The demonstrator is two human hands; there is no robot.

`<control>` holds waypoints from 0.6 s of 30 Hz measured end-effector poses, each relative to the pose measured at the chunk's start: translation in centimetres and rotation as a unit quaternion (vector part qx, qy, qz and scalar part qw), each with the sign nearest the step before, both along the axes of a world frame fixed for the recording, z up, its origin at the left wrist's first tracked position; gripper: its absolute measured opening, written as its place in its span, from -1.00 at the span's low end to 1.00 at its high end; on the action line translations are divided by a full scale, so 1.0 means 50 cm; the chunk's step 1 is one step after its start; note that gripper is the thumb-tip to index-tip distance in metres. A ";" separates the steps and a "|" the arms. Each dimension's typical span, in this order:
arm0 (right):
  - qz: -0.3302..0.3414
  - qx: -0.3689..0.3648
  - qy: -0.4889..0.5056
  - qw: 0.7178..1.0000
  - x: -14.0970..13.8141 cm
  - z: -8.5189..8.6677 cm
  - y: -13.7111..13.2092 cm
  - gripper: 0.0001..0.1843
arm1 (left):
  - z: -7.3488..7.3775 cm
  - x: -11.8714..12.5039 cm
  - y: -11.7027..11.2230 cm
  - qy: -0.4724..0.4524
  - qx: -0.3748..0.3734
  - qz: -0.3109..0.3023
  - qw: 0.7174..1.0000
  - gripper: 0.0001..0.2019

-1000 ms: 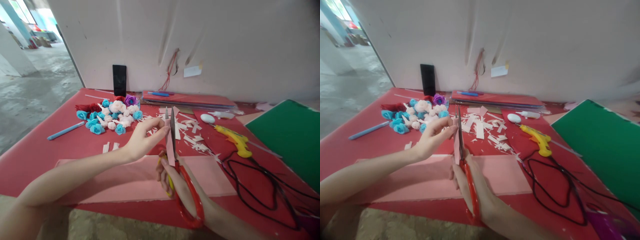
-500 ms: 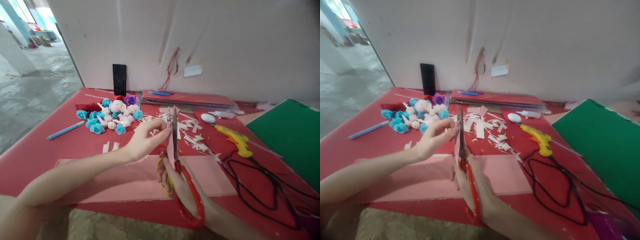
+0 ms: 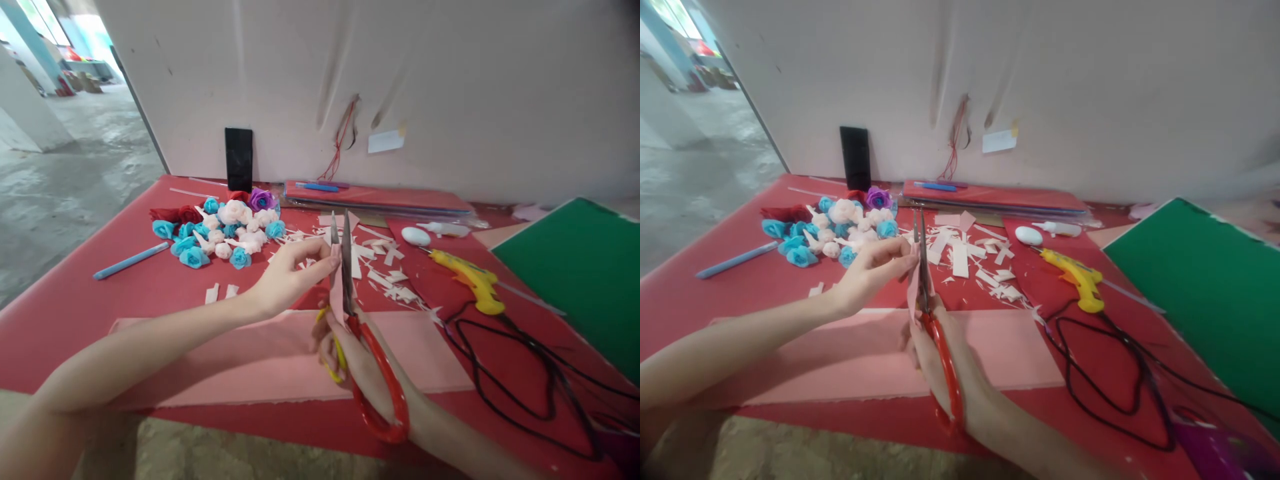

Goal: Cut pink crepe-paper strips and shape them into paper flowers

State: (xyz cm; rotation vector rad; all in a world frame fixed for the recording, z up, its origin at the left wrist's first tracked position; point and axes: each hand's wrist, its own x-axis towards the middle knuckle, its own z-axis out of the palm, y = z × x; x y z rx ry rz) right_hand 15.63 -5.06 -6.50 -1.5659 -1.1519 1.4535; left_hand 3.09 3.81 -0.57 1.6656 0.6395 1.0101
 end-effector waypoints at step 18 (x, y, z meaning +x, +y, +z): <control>0.005 -0.060 0.148 0.987 0.042 0.074 0.064 -0.58 | -0.037 -0.001 0.045 -0.081 -0.055 0.026 0.995 -0.74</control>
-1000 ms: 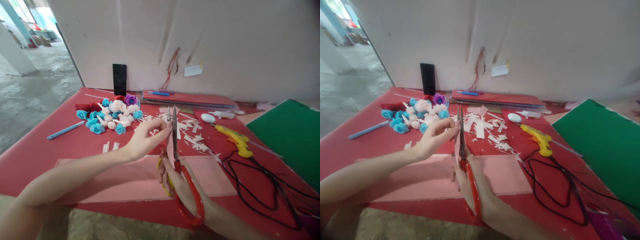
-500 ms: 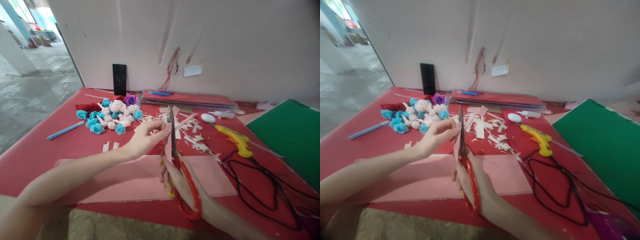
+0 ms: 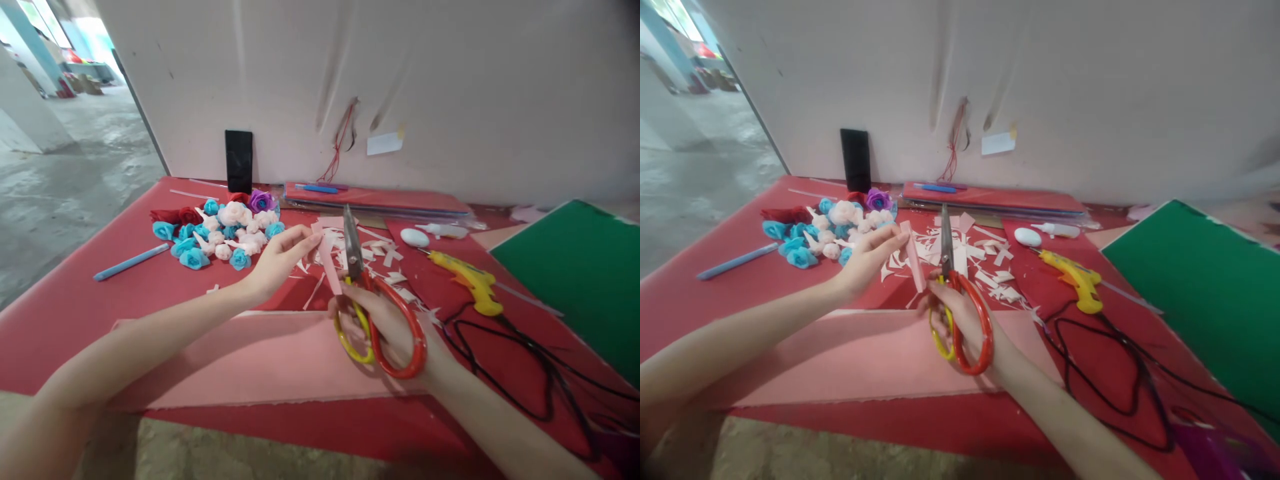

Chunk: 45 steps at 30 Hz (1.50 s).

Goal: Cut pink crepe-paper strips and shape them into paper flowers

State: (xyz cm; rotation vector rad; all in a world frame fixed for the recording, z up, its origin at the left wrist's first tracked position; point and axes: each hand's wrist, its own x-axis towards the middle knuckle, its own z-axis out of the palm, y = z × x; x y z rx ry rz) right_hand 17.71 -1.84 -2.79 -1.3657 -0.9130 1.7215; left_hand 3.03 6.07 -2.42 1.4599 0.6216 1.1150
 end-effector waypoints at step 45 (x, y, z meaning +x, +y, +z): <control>-0.125 0.165 0.073 0.976 -0.020 0.041 -0.030 -0.68 | 0.017 0.000 -0.037 -0.078 -0.096 -0.242 0.962 -0.87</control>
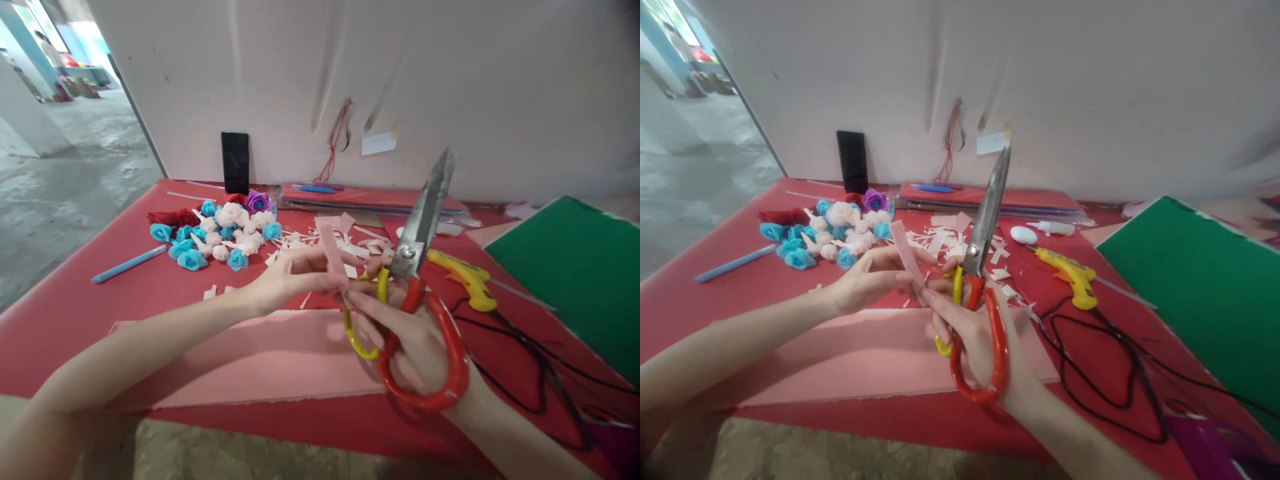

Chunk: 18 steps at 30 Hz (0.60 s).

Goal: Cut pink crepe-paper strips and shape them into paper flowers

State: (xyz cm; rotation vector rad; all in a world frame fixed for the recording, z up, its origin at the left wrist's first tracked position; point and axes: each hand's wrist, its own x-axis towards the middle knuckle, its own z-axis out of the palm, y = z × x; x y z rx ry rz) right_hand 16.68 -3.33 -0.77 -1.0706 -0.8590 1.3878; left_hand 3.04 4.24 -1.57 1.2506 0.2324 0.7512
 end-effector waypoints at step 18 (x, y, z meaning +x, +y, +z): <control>0.164 -0.070 0.060 0.982 0.012 0.023 -0.004 -0.80 | 0.003 -0.007 0.008 -0.001 -0.007 -0.024 1.000 -0.92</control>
